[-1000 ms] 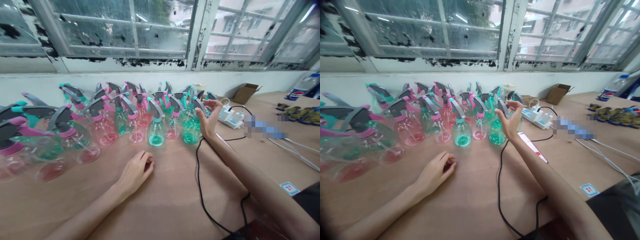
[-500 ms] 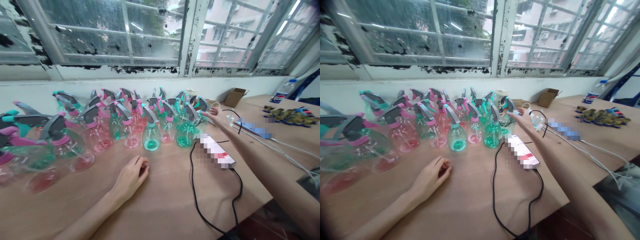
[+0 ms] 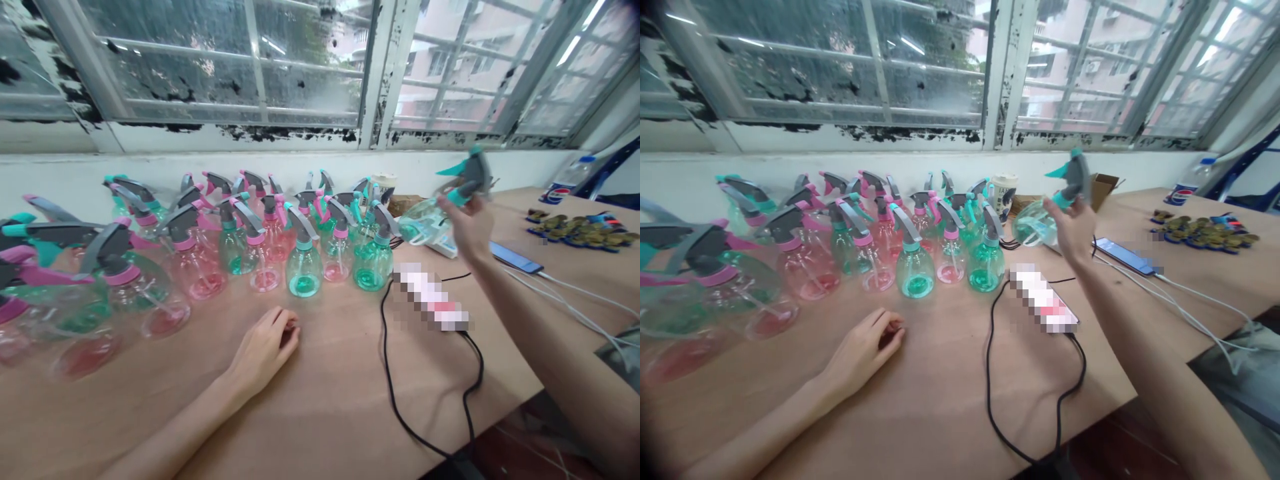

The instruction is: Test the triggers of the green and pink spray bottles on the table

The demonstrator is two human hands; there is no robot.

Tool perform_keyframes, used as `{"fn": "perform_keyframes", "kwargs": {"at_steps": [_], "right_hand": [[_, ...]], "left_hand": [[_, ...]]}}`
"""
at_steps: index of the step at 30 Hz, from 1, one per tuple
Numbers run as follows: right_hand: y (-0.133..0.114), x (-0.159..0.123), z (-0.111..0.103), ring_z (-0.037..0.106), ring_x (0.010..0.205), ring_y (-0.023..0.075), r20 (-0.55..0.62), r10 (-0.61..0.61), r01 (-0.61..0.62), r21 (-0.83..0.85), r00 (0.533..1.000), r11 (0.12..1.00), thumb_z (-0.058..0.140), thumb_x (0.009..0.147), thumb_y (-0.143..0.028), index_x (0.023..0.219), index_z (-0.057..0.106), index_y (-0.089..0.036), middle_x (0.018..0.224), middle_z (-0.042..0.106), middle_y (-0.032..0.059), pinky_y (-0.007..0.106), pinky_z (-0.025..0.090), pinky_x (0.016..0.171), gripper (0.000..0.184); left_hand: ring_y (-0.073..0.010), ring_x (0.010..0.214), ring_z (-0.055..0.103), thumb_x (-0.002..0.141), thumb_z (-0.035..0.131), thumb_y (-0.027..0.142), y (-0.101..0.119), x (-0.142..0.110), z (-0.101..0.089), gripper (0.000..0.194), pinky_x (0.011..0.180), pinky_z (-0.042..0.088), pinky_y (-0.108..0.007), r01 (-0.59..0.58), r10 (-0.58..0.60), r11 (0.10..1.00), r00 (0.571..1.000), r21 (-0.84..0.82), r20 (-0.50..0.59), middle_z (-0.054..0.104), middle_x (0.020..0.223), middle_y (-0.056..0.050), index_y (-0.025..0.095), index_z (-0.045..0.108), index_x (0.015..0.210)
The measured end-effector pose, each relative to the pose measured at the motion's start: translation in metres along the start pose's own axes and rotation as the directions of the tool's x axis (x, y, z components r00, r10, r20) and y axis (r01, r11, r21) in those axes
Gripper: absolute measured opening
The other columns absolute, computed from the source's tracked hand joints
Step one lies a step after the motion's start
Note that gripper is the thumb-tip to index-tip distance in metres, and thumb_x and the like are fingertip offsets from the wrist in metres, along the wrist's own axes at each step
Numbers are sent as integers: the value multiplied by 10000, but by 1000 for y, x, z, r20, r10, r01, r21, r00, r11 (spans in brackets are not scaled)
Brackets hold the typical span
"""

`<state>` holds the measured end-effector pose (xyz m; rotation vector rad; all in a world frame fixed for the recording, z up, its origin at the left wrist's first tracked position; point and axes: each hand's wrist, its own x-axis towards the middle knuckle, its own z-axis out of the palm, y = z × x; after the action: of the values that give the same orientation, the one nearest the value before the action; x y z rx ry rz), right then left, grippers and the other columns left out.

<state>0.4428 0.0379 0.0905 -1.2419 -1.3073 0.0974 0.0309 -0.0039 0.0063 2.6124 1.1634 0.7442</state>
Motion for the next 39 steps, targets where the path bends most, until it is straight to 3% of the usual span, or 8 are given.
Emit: {"fn": "perform_keyframes", "kwargs": {"at_steps": [4,7,10,14,21,29,35,39], "right_hand": [[-52,-39,-36,575,1158,354,-253,24,-2,86,967,996,680,784,-450,1018,648,-376,1183,667,30,498,457,942,248],[-79,-86,-33,635,1059,340,-152,144,-117,174,978,978,678,787,-436,927,688,-373,1074,710,43,499,510,867,154],[-94,-128,-7,652,1037,323,144,287,-313,216,947,925,705,775,-425,942,695,-325,1068,723,42,487,523,856,195],[-112,-158,34,642,1063,271,403,223,-368,330,887,869,721,781,-390,993,692,-273,1076,719,33,444,490,940,244],[-137,-173,63,611,1129,253,555,178,-413,331,812,848,746,764,-336,1046,708,-262,1137,706,27,424,446,1013,294],[-140,-166,67,595,1170,267,659,146,-440,306,738,844,741,755,-403,1073,700,-257,1189,682,55,470,440,1035,353],[-154,-155,68,644,1079,298,738,193,-490,208,646,847,699,745,-530,977,722,-244,1094,715,76,514,491,976,369],[-162,-153,73,666,1026,273,682,201,-472,236,703,849,672,771,-521,1011,715,-247,968,743,40,478,477,1007,367]], "left_hand": [[-202,749,638,898,421,267,0,1,-2,133,683,520,-333,3,-3,1000,1000,-13,-18,621,855,-40,206,538,883],[-192,722,631,911,426,313,4,0,-3,160,674,512,-322,8,-10,998,1000,-62,-20,622,827,-25,210,547,890],[-180,701,619,917,460,366,17,-6,-3,175,668,513,-318,51,-50,986,999,-162,10,623,821,-11,218,552,935],[-223,941,629,884,553,413,41,-18,0,312,837,520,-389,34,-3,939,996,-343,91,626,1074,-56,236,524,1139],[-327,1307,429,763,696,523,53,-28,6,824,1069,369,-536,34,45,851,990,-524,137,406,1443,-145,248,285,1422],[-335,1175,535,660,800,485,54,-27,6,814,976,439,-542,99,-38,886,989,-454,141,552,1283,-120,258,404,1334],[-375,1178,514,617,767,632,57,-25,2,888,988,401,-589,81,8,909,977,-410,212,552,1289,-135,234,437,1339],[-383,1175,514,599,731,703,56,-26,0,911,994,400,-581,38,57,916,973,-399,223,572,1268,-125,232,467,1333]]}}
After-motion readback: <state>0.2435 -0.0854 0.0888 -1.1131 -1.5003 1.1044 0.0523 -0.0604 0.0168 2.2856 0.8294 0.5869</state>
